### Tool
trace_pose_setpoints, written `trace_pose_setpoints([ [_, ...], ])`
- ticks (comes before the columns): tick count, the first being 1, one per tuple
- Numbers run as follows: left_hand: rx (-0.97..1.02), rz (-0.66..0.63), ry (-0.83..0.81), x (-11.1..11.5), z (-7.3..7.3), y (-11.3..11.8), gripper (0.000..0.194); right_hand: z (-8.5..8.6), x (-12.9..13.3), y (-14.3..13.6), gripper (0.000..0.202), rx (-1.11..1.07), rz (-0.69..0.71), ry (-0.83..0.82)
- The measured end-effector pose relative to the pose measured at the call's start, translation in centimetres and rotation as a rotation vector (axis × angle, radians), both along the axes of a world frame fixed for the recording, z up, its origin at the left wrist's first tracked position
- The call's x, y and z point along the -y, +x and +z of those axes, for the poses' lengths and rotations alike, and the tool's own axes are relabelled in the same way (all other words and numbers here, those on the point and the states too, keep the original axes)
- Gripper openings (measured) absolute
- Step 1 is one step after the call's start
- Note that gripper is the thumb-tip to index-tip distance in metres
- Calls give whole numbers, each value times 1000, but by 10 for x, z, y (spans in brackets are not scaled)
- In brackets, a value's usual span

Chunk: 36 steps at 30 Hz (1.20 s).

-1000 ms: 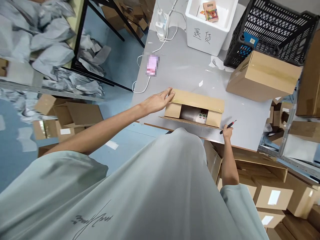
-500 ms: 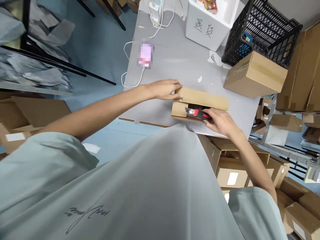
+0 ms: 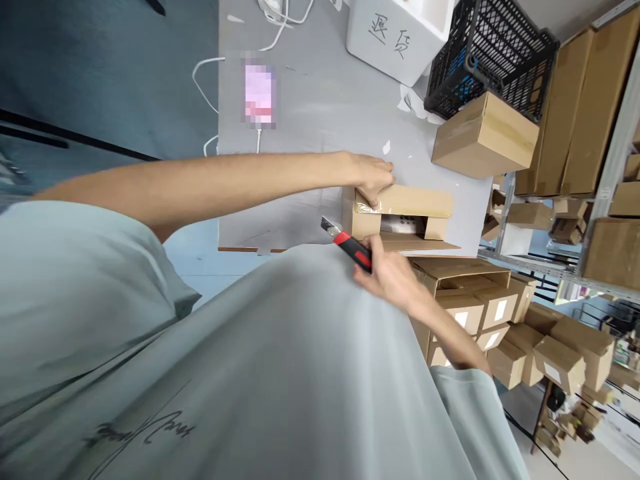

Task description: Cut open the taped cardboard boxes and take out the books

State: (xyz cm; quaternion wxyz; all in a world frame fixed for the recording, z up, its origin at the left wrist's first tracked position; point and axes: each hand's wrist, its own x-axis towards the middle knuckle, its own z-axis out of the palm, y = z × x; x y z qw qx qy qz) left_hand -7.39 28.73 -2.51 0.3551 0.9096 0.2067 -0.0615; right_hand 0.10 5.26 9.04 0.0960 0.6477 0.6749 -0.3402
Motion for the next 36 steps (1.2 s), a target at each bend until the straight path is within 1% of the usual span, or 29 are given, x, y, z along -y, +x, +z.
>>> trace_pose_setpoints([
  [1, -37, -31, 18, 1, 9, 5, 51, -8, 8, -18, 41, -114, -139, -93],
  [3, -84, -106, 88, 5, 23, 13, 42, -30, 17, -55, 41, -424, -423, -306],
  [4, -93, -143, 124, 8, 27, 17, 36, -43, 18, -72, 44, -601, -574, -383],
  [5, -92, -178, 149, 10, 29, 21, 29, -55, 17, -88, 48, -758, -719, -417],
  [6, -85, -206, 157, 13, 30, 25, 23, -66, 14, -101, 52, -883, -845, -408],
  [7, -78, -226, 155, 16, 28, 29, 22, -75, 11, -113, 55, -977, -948, -384],
  [8, -69, -231, 151, 19, 25, 33, 25, -82, 7, -122, 58, -1041, -1032, -352],
  [11, -45, -195, 162, 26, 14, 43, 40, -95, -4, -134, 63, -1101, -1196, -265],
  [13, -39, -160, 170, 26, 7, 47, 43, -101, -9, -135, 66, -1089, -1283, -192],
  [17, -46, -169, 152, 21, 0, 52, 43, -114, -15, -134, 65, -1049, -1421, -75],
  [19, -51, -180, 140, 18, -5, 54, 39, -119, -18, -134, 62, -1035, -1448, -60],
  [20, -42, -162, 115, 16, -8, 56, 37, -120, -20, -135, 60, -1034, -1453, -57],
  [21, -17, -123, 68, 15, -13, 58, 34, -121, -22, -135, 58, -1035, -1455, -54],
  [23, 76, 13, -75, 14, -26, 63, 35, -121, -27, -136, 54, -1038, -1462, -45],
  [26, 246, 254, -277, 13, -43, 68, 52, -121, -33, -138, 50, -1028, -1486, -29],
  [28, 309, 352, -323, 13, -48, 68, 61, -121, -35, -139, 50, -1026, -1495, -18],
  [29, 311, 356, -306, 13, -48, 66, 63, -122, -35, -139, 50, -1027, -1496, -11],
  [30, 279, 321, -259, 13, -45, 64, 62, -122, -36, -140, 50, -1028, -1496, -4],
  [33, 52, 79, -29, 15, -26, 56, 52, -123, -35, -141, 52, -1029, -1501, 13],
  [34, -27, 19, 27, 15, -19, 53, 48, -124, -35, -142, 52, -1031, -1502, 18],
  [36, -123, -30, 75, 16, -6, 47, 42, -125, -34, -142, 52, -1041, -1501, 25],
])
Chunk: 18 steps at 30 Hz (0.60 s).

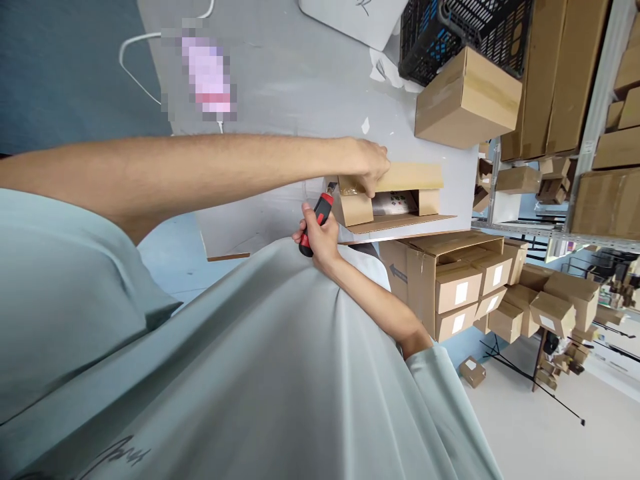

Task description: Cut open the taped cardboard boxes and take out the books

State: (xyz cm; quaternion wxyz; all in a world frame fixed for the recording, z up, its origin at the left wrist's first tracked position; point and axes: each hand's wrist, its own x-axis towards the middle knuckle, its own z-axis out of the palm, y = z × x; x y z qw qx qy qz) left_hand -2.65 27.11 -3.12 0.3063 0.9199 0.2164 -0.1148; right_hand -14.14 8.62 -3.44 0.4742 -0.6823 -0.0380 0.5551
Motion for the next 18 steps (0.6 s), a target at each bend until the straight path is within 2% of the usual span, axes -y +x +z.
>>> trace_pose_setpoints([
  [3, -23, 22, -40, -1, 9, -5, 41, -3, 2, 1, 49, -5, -4, 17],
  [7, 3, 72, -117, -2, 12, -8, 52, -7, -4, 6, 48, -9, -12, 28],
  [10, -68, 5, -24, -1, 18, -9, 58, -9, -15, 7, 47, -11, -38, 37],
  [13, -96, -17, 33, -1, 22, -8, 52, -8, -16, 1, 51, -8, -90, 21],
  [15, -78, -11, 35, -3, 17, -6, 49, -4, -8, -4, 53, -8, -130, -16],
  [18, 15, 46, -31, -9, -4, -1, 46, 5, 12, -8, 52, -16, -126, -71],
])
